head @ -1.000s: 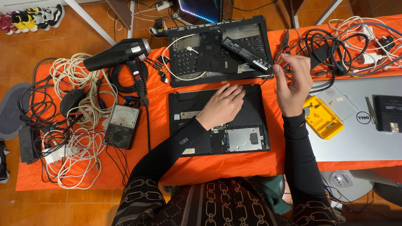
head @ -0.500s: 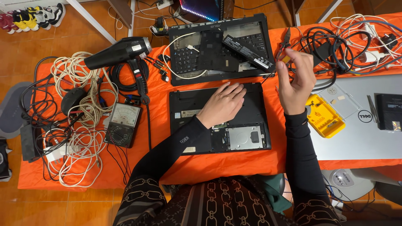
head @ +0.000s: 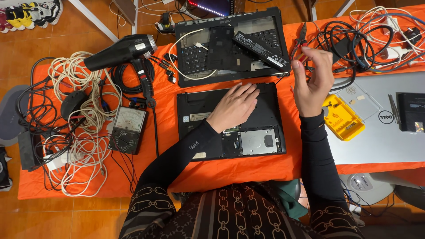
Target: The recorder uses a screwdriver to remove and replace screws from the bottom casing of a laptop on a workbench.
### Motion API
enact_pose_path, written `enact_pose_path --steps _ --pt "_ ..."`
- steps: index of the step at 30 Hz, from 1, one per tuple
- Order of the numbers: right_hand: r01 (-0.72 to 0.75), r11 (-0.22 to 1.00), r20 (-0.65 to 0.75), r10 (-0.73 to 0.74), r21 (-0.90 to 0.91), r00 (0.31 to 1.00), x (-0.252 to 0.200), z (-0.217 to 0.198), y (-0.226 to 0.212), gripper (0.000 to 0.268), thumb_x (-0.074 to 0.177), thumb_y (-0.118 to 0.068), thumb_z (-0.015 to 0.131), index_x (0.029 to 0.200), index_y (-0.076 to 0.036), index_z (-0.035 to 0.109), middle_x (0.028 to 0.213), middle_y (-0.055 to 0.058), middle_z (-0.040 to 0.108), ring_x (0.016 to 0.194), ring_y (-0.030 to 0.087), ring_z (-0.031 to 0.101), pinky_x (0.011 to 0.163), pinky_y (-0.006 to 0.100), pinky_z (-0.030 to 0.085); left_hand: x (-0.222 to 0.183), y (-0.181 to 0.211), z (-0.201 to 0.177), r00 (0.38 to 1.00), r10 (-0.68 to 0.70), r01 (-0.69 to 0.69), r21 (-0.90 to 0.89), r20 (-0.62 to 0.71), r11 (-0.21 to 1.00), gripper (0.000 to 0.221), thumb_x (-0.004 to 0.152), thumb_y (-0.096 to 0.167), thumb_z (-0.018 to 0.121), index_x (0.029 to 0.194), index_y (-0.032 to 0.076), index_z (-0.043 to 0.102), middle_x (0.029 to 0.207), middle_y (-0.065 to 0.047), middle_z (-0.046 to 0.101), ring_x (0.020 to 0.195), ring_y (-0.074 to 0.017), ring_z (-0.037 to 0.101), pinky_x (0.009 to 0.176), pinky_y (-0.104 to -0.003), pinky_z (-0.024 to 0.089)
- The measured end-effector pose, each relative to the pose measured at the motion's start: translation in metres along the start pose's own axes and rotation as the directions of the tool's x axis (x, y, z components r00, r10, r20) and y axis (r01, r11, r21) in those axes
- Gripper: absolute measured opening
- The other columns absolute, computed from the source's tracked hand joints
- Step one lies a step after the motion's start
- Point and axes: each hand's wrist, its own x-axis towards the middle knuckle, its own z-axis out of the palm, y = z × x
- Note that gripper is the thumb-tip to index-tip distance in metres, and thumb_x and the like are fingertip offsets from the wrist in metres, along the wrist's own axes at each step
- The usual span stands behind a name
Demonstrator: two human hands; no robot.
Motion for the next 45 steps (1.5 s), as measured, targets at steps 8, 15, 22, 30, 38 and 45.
enact_pose_path --steps 8,15,22,30,38,45 --pt "-0.088 0.994 0.007 0.088 0.070 0.996 0.003 0.003 -0.007 0.025 0.108 0.003 0.067 0.131 0.001 0.060 0.121 0.012 0.062 0.112 0.019 0.062 0.096 0.028 0.051 0.003 0.004 -0.012 0.996 -0.022 0.026 -0.052 0.083 0.998 0.049 0.107 0.029 0.046 0.147 0.001 0.051 0.154 -0.011 0.052 0.138 -0.0312 0.046 0.113 -0.053 0.038" --pt "-0.045 0.994 -0.022 0.048 0.098 0.999 -0.006 0.002 0.010 0.028 0.114 0.005 0.074 0.138 0.001 0.060 0.123 0.013 0.059 0.113 0.018 0.061 0.102 0.028 0.051 0.003 0.006 -0.014 0.998 -0.013 0.016 -0.041 0.061 0.999 0.049 0.107 0.031 0.046 0.146 0.002 0.052 0.153 -0.011 0.052 0.139 -0.0310 0.046 0.118 -0.057 0.033" --pt "0.095 0.991 0.061 -0.090 -0.090 0.994 0.014 0.000 -0.024 0.029 0.104 0.012 0.065 0.132 0.005 0.060 0.124 0.016 0.069 0.116 0.029 0.060 0.103 0.037 0.051 0.003 0.006 -0.012 0.999 -0.020 0.022 -0.049 0.047 0.999 0.047 0.108 0.030 0.046 0.145 0.003 0.054 0.152 -0.009 0.054 0.136 -0.0297 0.048 0.121 -0.057 0.031" --pt "-0.065 0.993 0.020 0.064 0.098 0.998 -0.002 -0.002 0.002 0.025 0.113 0.005 0.075 0.132 0.001 0.060 0.120 0.012 0.055 0.106 0.015 0.059 0.093 0.026 0.051 0.003 0.008 -0.010 0.999 -0.001 0.002 -0.014 0.034 1.000 0.049 0.107 0.031 0.048 0.144 0.000 0.054 0.151 -0.013 0.052 0.138 -0.0298 0.046 0.121 -0.055 0.029" --pt "0.044 0.999 0.038 -0.042 -0.033 0.998 0.003 -0.008 0.002 0.022 0.111 0.009 0.072 0.131 0.002 0.063 0.118 0.014 0.063 0.108 0.025 0.056 0.096 0.032 0.046 0.008 0.012 -0.023 0.998 0.003 -0.001 -0.035 0.069 0.999 0.047 0.109 0.030 0.050 0.147 0.004 0.054 0.150 -0.012 0.052 0.138 -0.0301 0.046 0.121 -0.053 0.030" --pt "0.076 0.995 0.085 -0.070 -0.070 0.994 0.009 -0.007 -0.007 0.012 0.112 0.003 0.071 0.121 0.000 0.064 0.111 0.012 0.068 0.105 0.029 0.059 0.089 0.034 0.047 0.007 0.011 -0.021 0.996 0.004 -0.002 -0.027 0.085 1.000 0.044 0.110 0.031 0.049 0.152 0.016 0.054 0.153 -0.013 0.050 0.140 -0.0324 0.045 0.121 -0.057 0.028"
